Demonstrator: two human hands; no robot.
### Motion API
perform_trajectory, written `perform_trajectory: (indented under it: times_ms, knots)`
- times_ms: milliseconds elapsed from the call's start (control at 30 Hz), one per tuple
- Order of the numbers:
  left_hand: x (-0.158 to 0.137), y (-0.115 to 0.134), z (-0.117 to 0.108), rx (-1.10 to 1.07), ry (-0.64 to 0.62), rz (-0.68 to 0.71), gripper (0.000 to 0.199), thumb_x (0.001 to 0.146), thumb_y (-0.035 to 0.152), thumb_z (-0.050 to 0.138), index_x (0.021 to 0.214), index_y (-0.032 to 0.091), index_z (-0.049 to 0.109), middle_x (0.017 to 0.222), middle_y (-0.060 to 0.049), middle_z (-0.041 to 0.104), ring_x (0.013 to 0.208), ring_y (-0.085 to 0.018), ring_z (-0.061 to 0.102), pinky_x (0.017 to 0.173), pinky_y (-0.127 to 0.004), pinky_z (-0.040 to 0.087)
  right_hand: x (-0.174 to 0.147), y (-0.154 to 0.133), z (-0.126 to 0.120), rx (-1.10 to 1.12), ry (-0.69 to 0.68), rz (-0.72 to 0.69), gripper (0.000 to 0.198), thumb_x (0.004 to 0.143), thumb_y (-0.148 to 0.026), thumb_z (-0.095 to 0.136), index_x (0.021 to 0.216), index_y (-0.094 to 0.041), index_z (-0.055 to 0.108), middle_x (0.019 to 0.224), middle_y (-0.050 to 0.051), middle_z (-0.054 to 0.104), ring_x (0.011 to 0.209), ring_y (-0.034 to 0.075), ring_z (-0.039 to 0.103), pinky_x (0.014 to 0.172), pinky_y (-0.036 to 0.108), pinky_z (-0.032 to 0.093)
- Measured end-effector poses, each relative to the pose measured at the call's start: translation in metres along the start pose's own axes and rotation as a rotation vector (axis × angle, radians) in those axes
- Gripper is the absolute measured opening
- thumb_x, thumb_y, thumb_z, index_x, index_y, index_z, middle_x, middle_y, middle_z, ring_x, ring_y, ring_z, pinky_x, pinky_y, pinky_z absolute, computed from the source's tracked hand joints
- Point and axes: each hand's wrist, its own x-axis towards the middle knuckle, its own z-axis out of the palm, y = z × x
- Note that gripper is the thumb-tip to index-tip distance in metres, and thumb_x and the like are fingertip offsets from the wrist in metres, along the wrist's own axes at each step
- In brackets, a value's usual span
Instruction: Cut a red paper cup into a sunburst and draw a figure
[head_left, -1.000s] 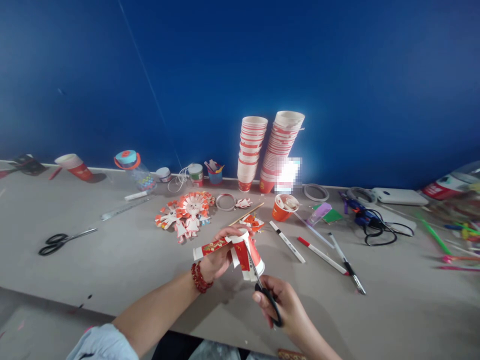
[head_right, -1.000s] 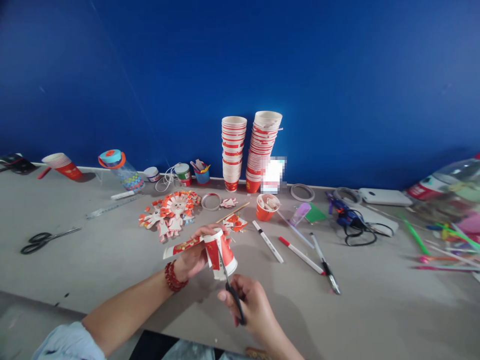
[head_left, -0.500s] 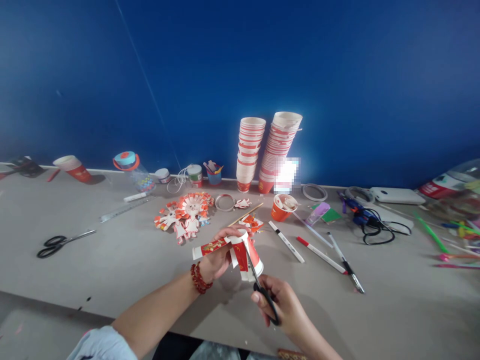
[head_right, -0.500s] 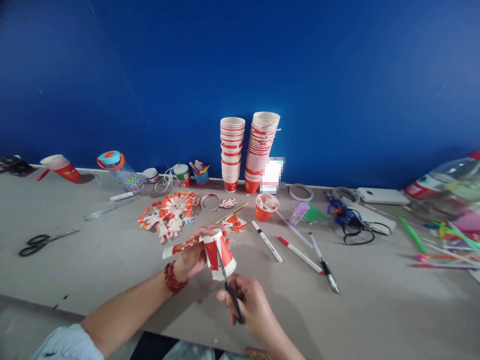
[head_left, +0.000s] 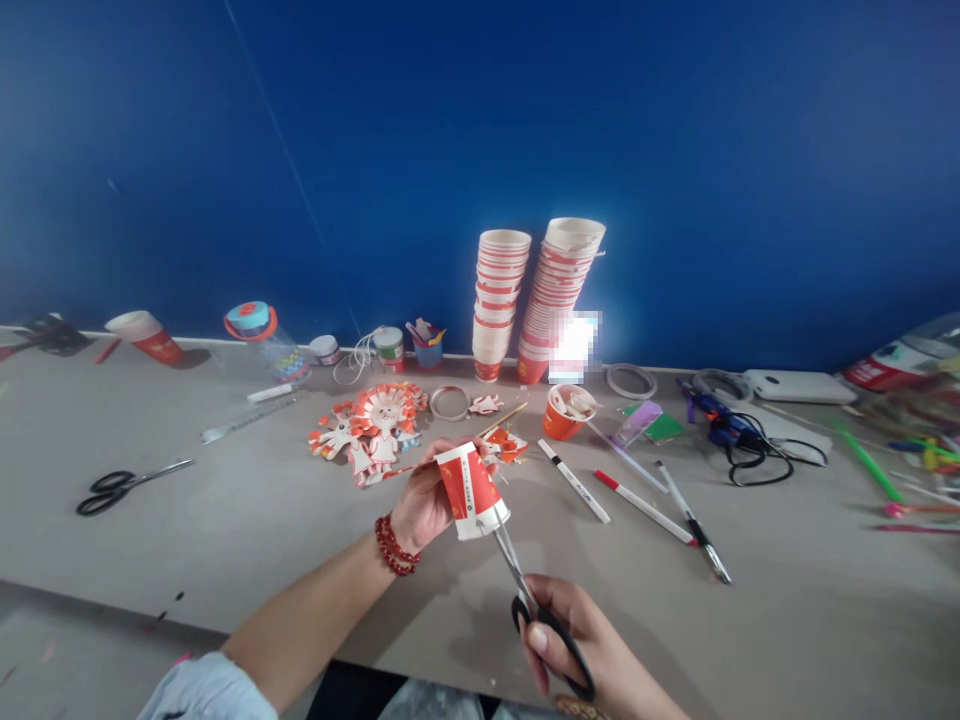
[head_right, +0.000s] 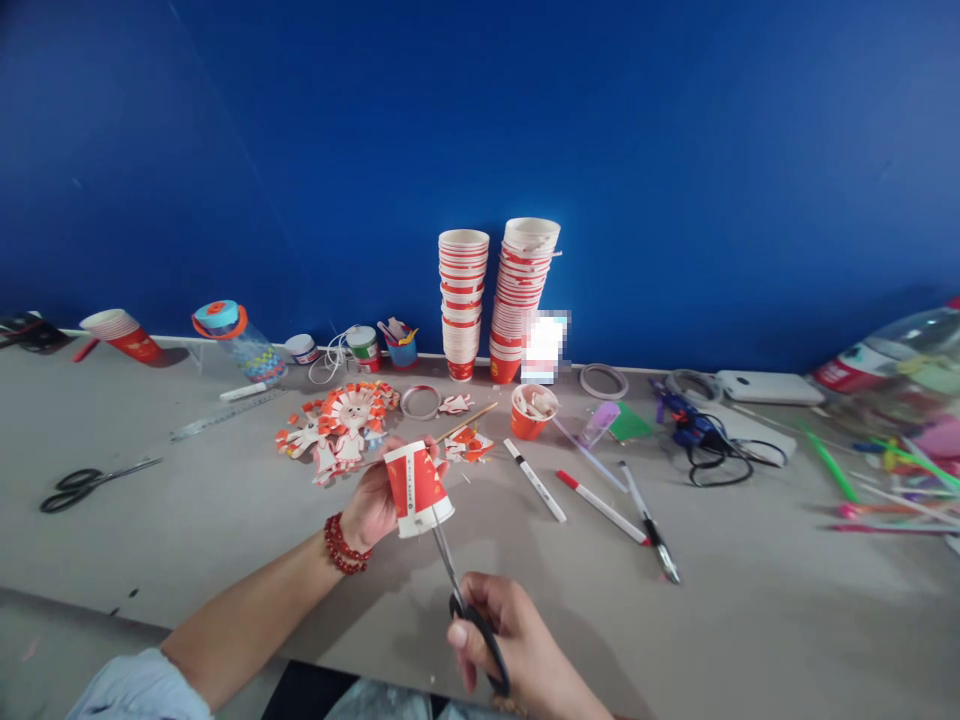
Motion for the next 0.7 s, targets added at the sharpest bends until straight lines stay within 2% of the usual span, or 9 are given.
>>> perform_trajectory:
  times_ms: [167, 300, 467, 700]
  knots:
    - [-0.0023, -0.0009, 0.0021, 0.03, -0.007, -0.001, 0.014, 0.076, 0.024, 0.073, 0.075, 0.02, 0.06, 0.103, -0.004, 0.067, 0.104, -0.022, 0.064, 0.105, -0.047, 0.043, 0.0037, -0.0006, 0.0028, 0.022, -0.013, -0.012, 0.063, 0.068, -0.081, 0.059, 0.07, -0.019, 0.045, 0.048, -0.004, 0.051, 0.042, 0.007, 0.043, 0.046, 0.019, 0.027]
    - [-0.0038, -0.0006, 0.0021, 0.004, -0.033, -0.006, 0.014, 0.075, 0.026, 0.075, 0.078, 0.02, 0.062, 0.103, -0.003, 0.067, 0.104, -0.022, 0.064, 0.108, -0.047, 0.039, 0.0038, 0.0002, 0.0031, 0.032, -0.014, -0.003, 0.064, 0.067, -0.081, 0.06, 0.07, -0.019, 0.046, 0.048, -0.003, 0.052, 0.042, 0.007, 0.042, 0.045, 0.02, 0.025]
    - [-0.004, 0.0009, 0.0055, 0.017, -0.065, 0.013, 0.013, 0.076, 0.024, 0.074, 0.077, 0.02, 0.062, 0.104, -0.004, 0.067, 0.103, -0.022, 0.064, 0.108, -0.047, 0.039, 0.0049, 0.0005, 0.0026, 0.044, -0.017, -0.002, 0.062, 0.068, -0.079, 0.061, 0.071, -0.019, 0.046, 0.048, -0.003, 0.053, 0.042, 0.007, 0.042, 0.046, 0.02, 0.025]
    - [-0.0031, 0.0009, 0.005, 0.01, -0.048, 0.013, 0.012, 0.077, 0.025, 0.073, 0.076, 0.02, 0.062, 0.103, -0.004, 0.066, 0.102, -0.021, 0.064, 0.108, -0.047, 0.04, 0.005, -0.0035, 0.0041, 0.043, -0.016, 0.004, 0.062, 0.068, -0.079, 0.06, 0.07, -0.019, 0.046, 0.049, -0.003, 0.053, 0.042, 0.007, 0.042, 0.046, 0.021, 0.026]
